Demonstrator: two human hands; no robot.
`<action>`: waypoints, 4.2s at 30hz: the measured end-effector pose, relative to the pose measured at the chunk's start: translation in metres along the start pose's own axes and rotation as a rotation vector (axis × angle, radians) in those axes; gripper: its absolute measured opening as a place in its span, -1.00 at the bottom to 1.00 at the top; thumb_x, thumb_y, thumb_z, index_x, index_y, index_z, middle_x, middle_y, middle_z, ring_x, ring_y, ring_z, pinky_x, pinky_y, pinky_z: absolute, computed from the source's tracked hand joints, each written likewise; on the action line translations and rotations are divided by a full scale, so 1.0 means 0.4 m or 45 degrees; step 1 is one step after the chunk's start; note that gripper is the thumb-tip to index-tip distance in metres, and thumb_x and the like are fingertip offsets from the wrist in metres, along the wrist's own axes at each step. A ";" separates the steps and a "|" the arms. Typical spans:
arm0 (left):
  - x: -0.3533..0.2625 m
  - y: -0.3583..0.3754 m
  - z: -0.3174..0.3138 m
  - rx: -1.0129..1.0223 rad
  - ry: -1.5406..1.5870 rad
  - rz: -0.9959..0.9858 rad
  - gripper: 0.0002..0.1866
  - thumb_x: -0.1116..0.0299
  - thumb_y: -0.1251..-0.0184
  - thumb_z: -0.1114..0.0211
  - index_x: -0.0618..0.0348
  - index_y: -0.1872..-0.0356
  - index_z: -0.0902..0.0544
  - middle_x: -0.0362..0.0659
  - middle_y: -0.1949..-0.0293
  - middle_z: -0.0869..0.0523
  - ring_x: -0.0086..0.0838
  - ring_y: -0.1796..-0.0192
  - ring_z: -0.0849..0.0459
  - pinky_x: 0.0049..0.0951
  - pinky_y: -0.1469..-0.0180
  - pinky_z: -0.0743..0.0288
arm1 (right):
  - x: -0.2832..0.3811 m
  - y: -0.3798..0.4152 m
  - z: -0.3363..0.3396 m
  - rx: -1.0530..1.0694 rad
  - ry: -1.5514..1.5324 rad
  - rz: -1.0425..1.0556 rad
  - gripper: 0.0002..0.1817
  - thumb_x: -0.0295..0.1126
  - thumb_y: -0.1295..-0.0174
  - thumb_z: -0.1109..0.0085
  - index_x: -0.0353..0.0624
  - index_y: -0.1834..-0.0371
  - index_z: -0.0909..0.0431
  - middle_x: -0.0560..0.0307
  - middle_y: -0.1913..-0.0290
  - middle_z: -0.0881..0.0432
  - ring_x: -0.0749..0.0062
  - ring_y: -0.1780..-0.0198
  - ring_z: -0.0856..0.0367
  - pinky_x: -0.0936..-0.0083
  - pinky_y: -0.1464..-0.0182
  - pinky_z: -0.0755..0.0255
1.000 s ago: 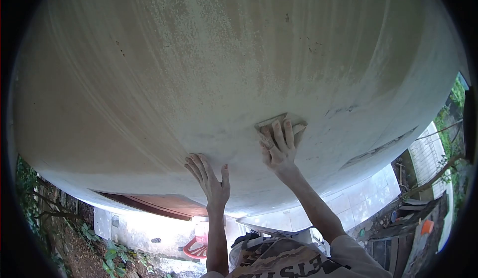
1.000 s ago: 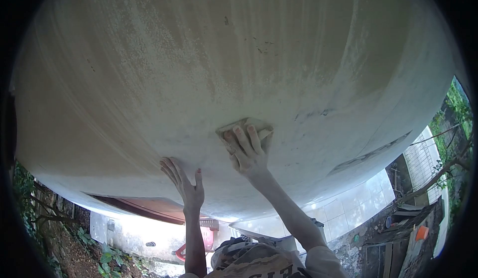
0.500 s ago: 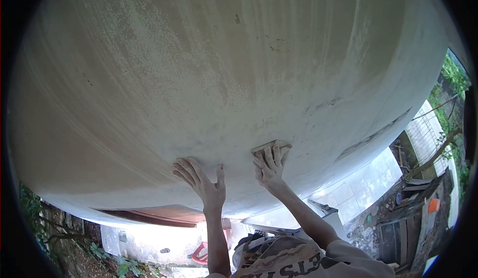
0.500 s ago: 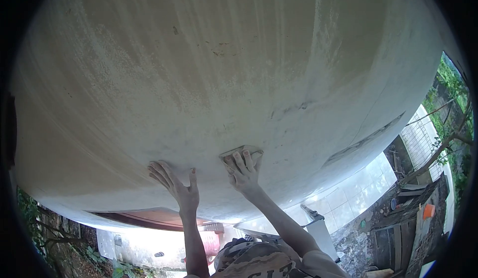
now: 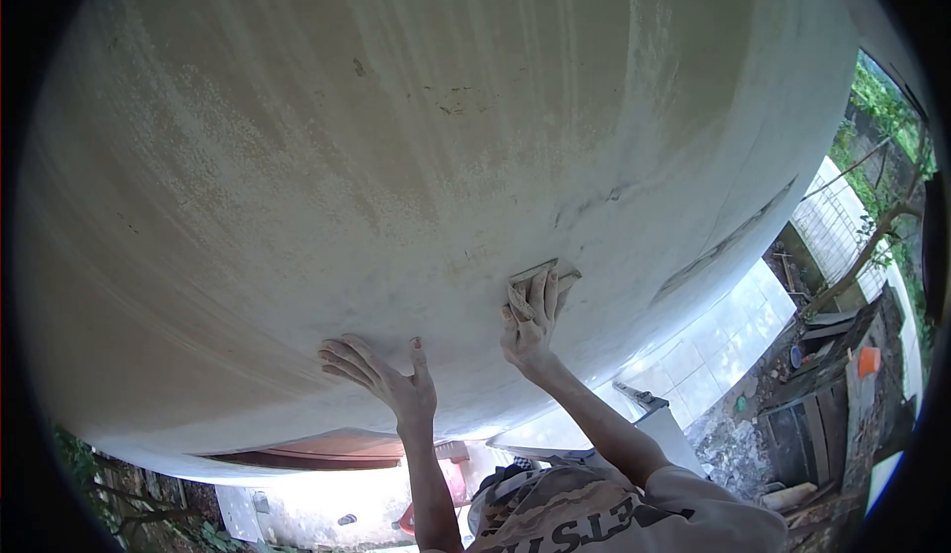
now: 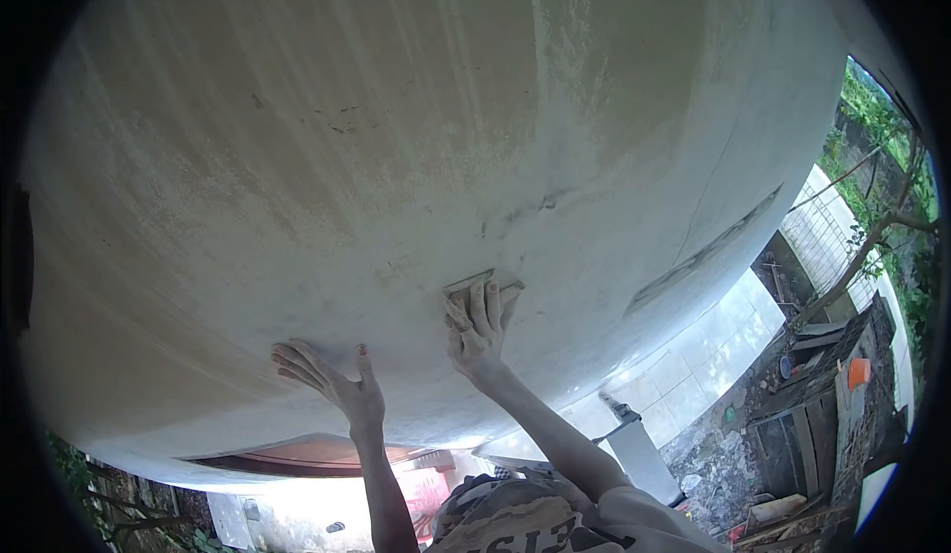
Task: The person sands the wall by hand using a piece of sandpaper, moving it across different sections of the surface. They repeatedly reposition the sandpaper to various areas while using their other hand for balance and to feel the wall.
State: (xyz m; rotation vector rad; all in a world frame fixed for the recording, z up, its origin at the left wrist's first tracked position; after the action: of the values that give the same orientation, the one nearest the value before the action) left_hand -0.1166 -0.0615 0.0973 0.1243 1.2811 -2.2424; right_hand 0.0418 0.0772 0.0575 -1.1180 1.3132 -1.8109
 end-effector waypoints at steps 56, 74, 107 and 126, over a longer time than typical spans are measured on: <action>-0.024 -0.001 0.020 0.050 -0.087 -0.224 -0.20 0.05 -0.18 -0.15 0.12 -0.33 0.05 0.07 -0.37 0.22 -0.03 -0.39 0.36 0.12 -0.32 0.41 | -0.039 -0.288 0.121 -0.124 -0.164 -0.204 -0.58 -0.39 -0.26 0.18 -0.34 -0.17 -0.27 -0.27 -0.32 -0.03 -0.21 -0.36 0.16 -0.07 -0.30 0.32; 0.022 0.036 -0.014 0.111 -0.060 -0.174 -0.16 0.11 -0.14 -0.22 0.15 -0.33 0.06 0.11 -0.36 0.21 -0.02 -0.39 0.33 0.07 -0.34 0.37 | 0.098 -0.339 0.057 -0.010 -0.114 -0.056 -0.54 -0.32 -0.29 0.22 -0.33 -0.21 -0.21 -0.39 -0.30 0.01 -0.29 -0.35 0.16 -0.13 -0.27 0.30; 0.056 0.065 -0.040 0.148 -0.042 -0.151 -0.19 0.09 -0.16 -0.19 0.13 -0.33 0.04 0.11 -0.36 0.21 0.01 -0.39 0.32 0.08 -0.34 0.36 | 0.057 -0.293 0.058 -0.263 -0.210 -0.221 -0.59 -0.35 -0.30 0.24 -0.27 -0.18 -0.26 -0.30 -0.34 0.04 -0.25 -0.36 0.18 -0.11 -0.27 0.30; 0.052 0.064 -0.041 0.122 -0.014 -0.130 -0.20 0.13 -0.19 -0.16 0.16 -0.33 0.08 0.14 -0.35 0.23 0.01 -0.39 0.38 0.08 -0.33 0.40 | 0.081 -0.155 0.009 -0.231 -0.274 -0.170 -0.59 -0.35 -0.25 0.14 -0.15 -0.18 -0.31 -0.34 -0.31 -0.01 -0.25 -0.36 0.15 -0.19 -0.24 0.32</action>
State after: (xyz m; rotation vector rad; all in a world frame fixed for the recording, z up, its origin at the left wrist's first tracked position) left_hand -0.1246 -0.0669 0.0619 0.0839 1.1992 -2.3885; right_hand 0.0301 0.0671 0.1259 -1.4864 1.3201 -1.6339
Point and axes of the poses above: each hand's wrist, its own y-axis away from the middle knuckle, its own z-axis out of the back of the hand, x = y × z, the point moved 10 cm from there along -y, towards the middle knuckle
